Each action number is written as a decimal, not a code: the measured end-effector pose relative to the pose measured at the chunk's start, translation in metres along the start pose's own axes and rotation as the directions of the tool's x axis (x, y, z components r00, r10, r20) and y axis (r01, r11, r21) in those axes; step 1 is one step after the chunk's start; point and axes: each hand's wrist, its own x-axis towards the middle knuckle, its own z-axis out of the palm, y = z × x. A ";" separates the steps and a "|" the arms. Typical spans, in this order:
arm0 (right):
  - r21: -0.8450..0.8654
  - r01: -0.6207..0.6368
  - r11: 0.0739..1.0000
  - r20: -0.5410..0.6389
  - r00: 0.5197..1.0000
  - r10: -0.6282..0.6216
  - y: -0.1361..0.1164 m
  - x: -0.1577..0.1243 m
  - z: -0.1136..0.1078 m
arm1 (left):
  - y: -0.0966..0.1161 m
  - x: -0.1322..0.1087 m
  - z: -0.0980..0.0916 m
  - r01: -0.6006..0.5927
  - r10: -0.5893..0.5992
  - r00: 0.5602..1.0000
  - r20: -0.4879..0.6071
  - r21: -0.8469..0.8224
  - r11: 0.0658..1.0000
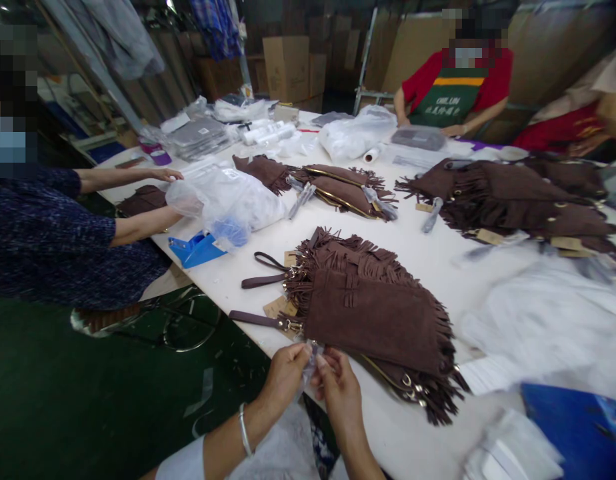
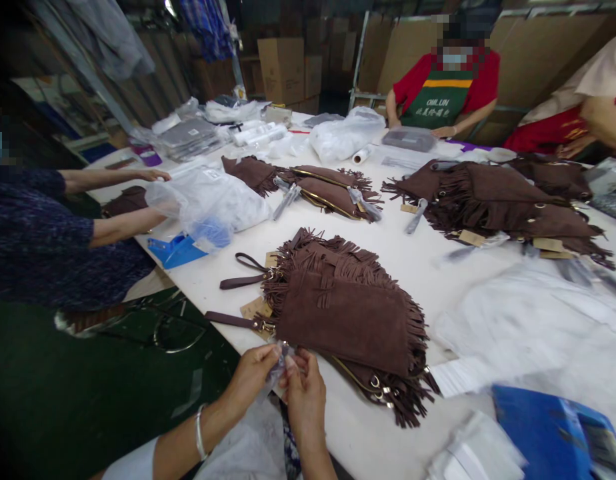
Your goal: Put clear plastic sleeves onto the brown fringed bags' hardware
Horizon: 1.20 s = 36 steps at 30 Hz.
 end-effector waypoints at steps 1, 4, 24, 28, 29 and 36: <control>0.029 -0.034 0.999 -0.015 0.999 0.035 0.001 0.000 0.001 | 0.002 0.000 0.002 0.000 0.000 1.000 0.002 -0.003 1.000; 0.007 -0.067 0.998 -0.024 0.997 0.067 0.000 0.004 0.004 | 0.005 0.000 0.004 -0.023 0.023 1.000 -0.021 0.005 1.000; -0.077 0.050 0.996 -0.191 0.980 -0.063 0.005 0.021 0.013 | 0.013 -0.006 0.005 0.198 -0.255 0.964 -0.078 -0.433 0.879; -0.101 0.076 0.992 -0.179 0.980 -0.093 0.006 0.022 0.014 | 0.013 0.001 0.012 0.128 -0.230 0.962 -0.148 -0.498 0.858; -0.082 0.057 0.995 -0.191 0.979 -0.072 0.006 0.022 0.015 | 0.014 0.002 0.014 0.105 -0.218 0.961 -0.172 -0.503 0.858; 0.088 -0.068 0.994 -0.159 0.984 0.082 0.012 0.008 0.016 | 0.019 0.003 0.017 0.088 -0.225 0.945 -0.236 -0.480 0.873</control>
